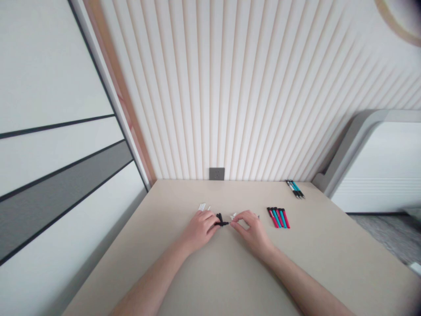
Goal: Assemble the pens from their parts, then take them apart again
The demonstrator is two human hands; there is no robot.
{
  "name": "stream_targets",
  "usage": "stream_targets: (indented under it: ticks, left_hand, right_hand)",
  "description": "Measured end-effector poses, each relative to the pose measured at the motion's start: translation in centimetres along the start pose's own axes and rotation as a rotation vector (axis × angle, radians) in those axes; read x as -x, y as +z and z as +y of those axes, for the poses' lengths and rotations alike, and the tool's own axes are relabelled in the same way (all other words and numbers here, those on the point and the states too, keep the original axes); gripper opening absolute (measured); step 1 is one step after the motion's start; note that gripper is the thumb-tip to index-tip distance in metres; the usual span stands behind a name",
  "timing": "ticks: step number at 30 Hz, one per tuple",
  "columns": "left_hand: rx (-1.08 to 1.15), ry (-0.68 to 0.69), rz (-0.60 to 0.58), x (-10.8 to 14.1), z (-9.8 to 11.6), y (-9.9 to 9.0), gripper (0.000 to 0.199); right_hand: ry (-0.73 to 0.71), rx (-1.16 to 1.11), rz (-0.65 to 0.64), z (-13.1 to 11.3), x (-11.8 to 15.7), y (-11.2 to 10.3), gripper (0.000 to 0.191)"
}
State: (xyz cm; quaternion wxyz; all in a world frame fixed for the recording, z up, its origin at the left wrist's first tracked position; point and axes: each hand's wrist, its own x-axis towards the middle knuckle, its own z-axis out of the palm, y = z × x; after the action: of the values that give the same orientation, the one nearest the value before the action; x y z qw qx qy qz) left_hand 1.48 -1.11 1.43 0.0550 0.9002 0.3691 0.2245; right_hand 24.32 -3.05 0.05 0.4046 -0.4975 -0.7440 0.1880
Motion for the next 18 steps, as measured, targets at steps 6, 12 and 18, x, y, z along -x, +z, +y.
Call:
stream_targets:
  ticks: [6, 12, 18]
  left_hand:
    - [0.037, 0.008, 0.006, -0.1, 0.0, 0.0, 0.010]
    - [0.125, -0.180, 0.234, -0.3, -1.0, -0.3, 0.016]
    - [0.135, -0.265, 0.339, -0.1, -3.4, -0.5, 0.013]
  right_hand:
    - [-0.094, 0.007, -0.008, -0.2, 0.2, 0.7, 0.013]
    - [-0.145, 0.088, 0.022, -0.1, 0.4, 0.9, 0.019]
    - [-0.420, 0.354, -0.189, -2.1, -0.7, 3.3, 0.017]
